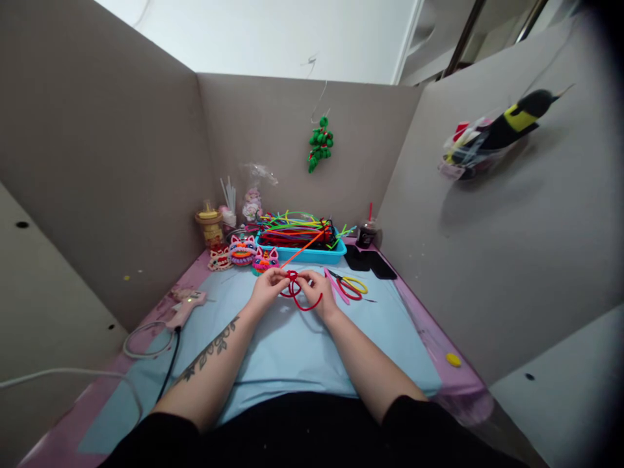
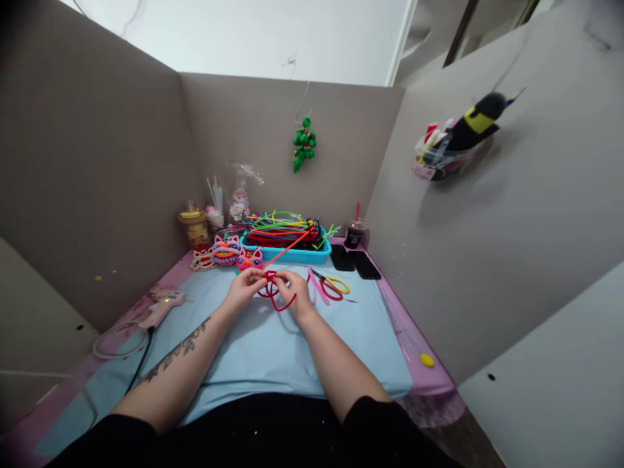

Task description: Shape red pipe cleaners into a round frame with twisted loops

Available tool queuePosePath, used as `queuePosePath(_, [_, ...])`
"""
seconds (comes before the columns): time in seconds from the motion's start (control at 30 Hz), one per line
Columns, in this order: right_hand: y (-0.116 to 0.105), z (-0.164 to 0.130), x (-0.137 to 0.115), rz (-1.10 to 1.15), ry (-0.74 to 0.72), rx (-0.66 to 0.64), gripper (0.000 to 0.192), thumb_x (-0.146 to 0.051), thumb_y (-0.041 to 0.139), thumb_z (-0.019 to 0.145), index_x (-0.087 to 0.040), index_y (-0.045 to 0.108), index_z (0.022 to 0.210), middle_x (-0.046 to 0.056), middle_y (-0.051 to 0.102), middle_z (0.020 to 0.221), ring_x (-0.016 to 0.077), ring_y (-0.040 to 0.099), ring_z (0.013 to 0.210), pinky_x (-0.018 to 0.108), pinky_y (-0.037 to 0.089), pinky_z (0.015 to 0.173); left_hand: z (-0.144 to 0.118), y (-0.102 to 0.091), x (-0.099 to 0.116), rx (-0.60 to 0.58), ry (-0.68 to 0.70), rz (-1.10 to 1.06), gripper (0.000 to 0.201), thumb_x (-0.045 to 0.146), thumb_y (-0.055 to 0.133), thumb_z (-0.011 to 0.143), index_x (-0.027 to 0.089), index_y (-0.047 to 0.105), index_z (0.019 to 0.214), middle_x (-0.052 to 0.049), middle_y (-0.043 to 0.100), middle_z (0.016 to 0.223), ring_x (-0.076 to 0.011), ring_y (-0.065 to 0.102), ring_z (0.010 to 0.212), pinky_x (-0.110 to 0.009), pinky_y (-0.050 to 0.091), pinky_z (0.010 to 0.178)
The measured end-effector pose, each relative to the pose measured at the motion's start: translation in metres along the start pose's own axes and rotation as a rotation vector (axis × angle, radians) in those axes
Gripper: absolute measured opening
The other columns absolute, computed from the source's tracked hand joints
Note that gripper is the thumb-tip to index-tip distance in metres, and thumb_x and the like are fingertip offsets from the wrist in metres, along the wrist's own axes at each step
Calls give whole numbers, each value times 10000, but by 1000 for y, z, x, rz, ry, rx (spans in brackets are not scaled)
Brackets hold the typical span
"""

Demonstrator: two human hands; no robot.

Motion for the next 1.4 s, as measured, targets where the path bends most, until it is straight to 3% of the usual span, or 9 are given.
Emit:
queuePosePath(0.27, [1, -1, -11, -105, -120, 27, 169, -263, 597, 731, -196, 670, 868, 53, 683, 828, 199, 578, 804, 336, 448, 762, -2, -4, 3, 58, -27, -25, 333, 335, 724, 590, 140, 578, 816, -5, 636, 646, -121, 584, 597, -233, 428, 604])
queuePosePath(0.57, [1, -4, -8, -16, -57, 71, 211, -219, 529, 748, -184, 566, 953, 35, 629, 818, 172, 572, 756, 315, 463, 726, -1, 0, -1, 28, -30, -39, 335, 344, 719, 593, 136, 579, 815, -10, 636, 636, -124, 590, 584, -236, 435, 596])
queuePosePath(0.7, [-7, -4, -17, -39, -152, 93, 214, -116, 467, 710, -183, 593, 869, 55, 579, 861, 198, 530, 867, 342, 444, 766, 0, -10, -5, 120, -31, -59, 352, 348, 716, 591, 139, 569, 834, -13, 636, 654, -132, 596, 612, -246, 443, 621])
queuePosePath(0.87, [18, -10, -28, 116, -224, -272, 447, -32, 478, 606, -211, 598, 998, 51, 509, 993, 156, 522, 835, 279, 463, 703, 1, -32, -5, 312, -33, -106, 378, 342, 734, 557, 137, 571, 830, -15, 642, 664, -130, 596, 612, -243, 435, 622])
queuePosePath(0.93, [30, -15, -31, 158, -232, -388, 412, -49, 527, 622, -222, 617, 984, 49, 509, 1023, 155, 526, 869, 281, 461, 739, 1, -37, -4, 357, -28, -142, 365, 324, 736, 555, 140, 562, 819, -12, 642, 667, -126, 598, 616, -237, 434, 622])
queuePosePath(1.07, [38, -16, -33, 285, -190, -360, 129, -191, 562, 754, -209, 668, 825, 51, 569, 930, 159, 554, 879, 329, 433, 842, 1, -40, -3, 388, -4, -140, 332, 298, 729, 569, 143, 558, 808, -3, 628, 666, -116, 595, 620, -230, 434, 629])
queuePosePath(1.17, [42, -17, -31, 510, -81, -395, 168, -326, 566, 792, -201, 679, 795, 56, 604, 892, 173, 570, 889, 345, 432, 861, 1, -41, -2, 391, 35, -99, 318, 290, 723, 576, 145, 555, 803, 7, 611, 654, -108, 583, 606, -227, 433, 628])
queuePosePath(1.3, [54, -25, -34, 854, 84, -583, 267, -439, 621, 733, -182, 687, 767, 63, 615, 862, 190, 593, 844, 361, 471, 806, 3, -40, -2, 378, 47, -84, 300, 275, 715, 583, 146, 544, 794, 4, 608, 662, -105, 581, 625, -223, 435, 642])
queuePosePath(1.4, [56, -27, -37, 890, 94, -656, 244, -387, 660, 701, -186, 691, 838, 70, 609, 946, 196, 603, 853, 370, 482, 799, 3, -41, -2, 380, 41, -82, 296, 277, 711, 587, 147, 543, 793, 1, 609, 667, -107, 583, 632, -223, 438, 646])
Point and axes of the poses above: each hand's wrist, its own z-axis towards the middle knuckle, its own y-axis out of the palm, x = y × z, the point moved 8 cm from there along z, towards the middle knuckle
